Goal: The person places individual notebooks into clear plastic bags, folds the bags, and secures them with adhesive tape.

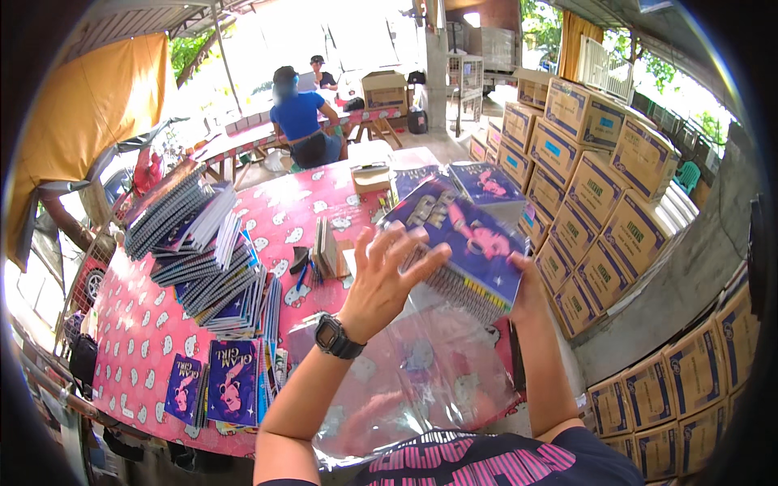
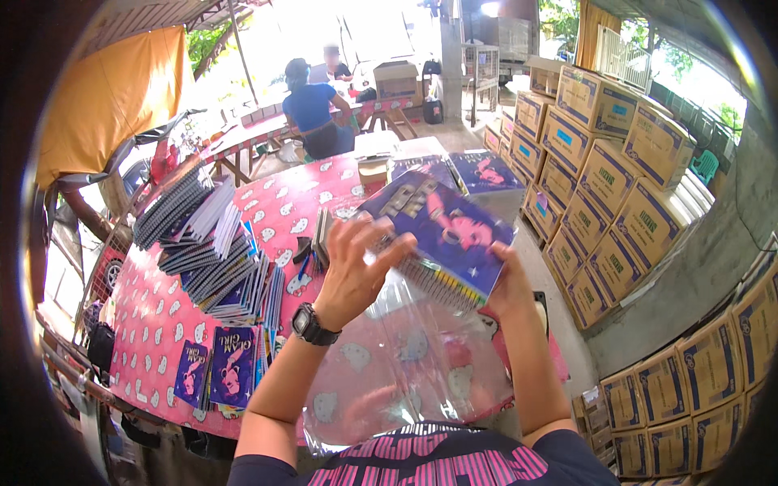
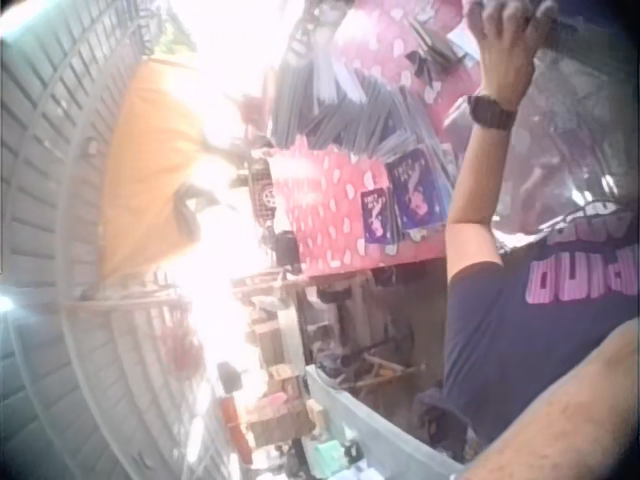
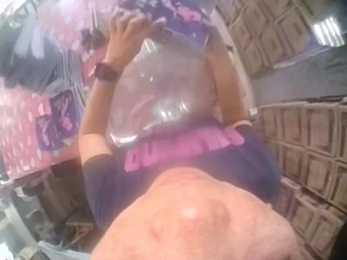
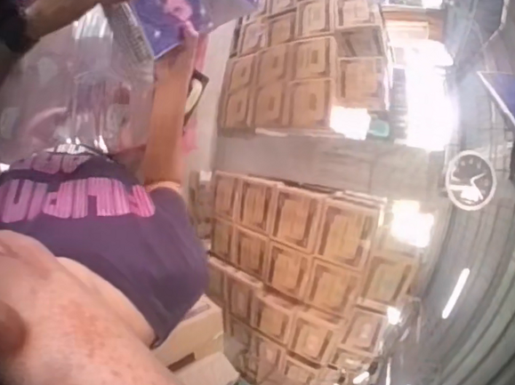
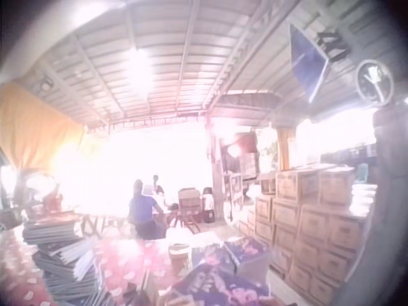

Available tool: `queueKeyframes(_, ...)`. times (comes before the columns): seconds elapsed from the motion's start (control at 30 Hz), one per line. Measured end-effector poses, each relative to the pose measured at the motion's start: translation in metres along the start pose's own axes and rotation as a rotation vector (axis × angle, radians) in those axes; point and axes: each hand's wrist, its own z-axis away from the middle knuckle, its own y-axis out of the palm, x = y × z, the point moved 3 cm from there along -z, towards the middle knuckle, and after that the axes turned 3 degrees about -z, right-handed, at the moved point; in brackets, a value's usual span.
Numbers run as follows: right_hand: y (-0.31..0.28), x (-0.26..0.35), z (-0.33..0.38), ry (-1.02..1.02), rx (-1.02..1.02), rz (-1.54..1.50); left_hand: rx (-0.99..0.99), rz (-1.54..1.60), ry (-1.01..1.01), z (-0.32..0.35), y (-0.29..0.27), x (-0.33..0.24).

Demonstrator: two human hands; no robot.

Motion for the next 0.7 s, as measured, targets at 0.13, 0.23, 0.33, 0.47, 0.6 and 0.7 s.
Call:
queueKeyframes(0.13, 0.033, 0.062, -0.076, -0.341, 0.038, 0.148, -0.106, 0.301, -0.343, -0.001, -0.003, -0.011)
queueKeyframes(0.23, -0.017, 0.092, -0.168, -0.305, -0.277, 0.366, 0.071, 0.394, -0.385, 0.034, 0.017, -0.036)
queueKeyframes(0.33, -0.042, 0.089, -0.212, -0.214, -0.37, 0.538, 0.142, 0.594, -0.537, 0.072, 0.024, -0.044)
queueKeyframes(0.47, -0.061, 0.103, -0.234, -0.075, -0.494, 0.54, 0.061, 0.591, -0.727, 0.109, 0.013, -0.035)
queueKeyframes(0.6, -0.052, 0.08, -0.232, -0.011, -0.397, 0.605, -0.005, 0.43, -0.846, 0.143, -0.031, -0.014)
queueKeyframes(0.7, -0.042, 0.08, -0.223, -0.011, -0.281, 0.686, -0.09, 0.368, -0.94, 0.17, -0.061, -0.001)
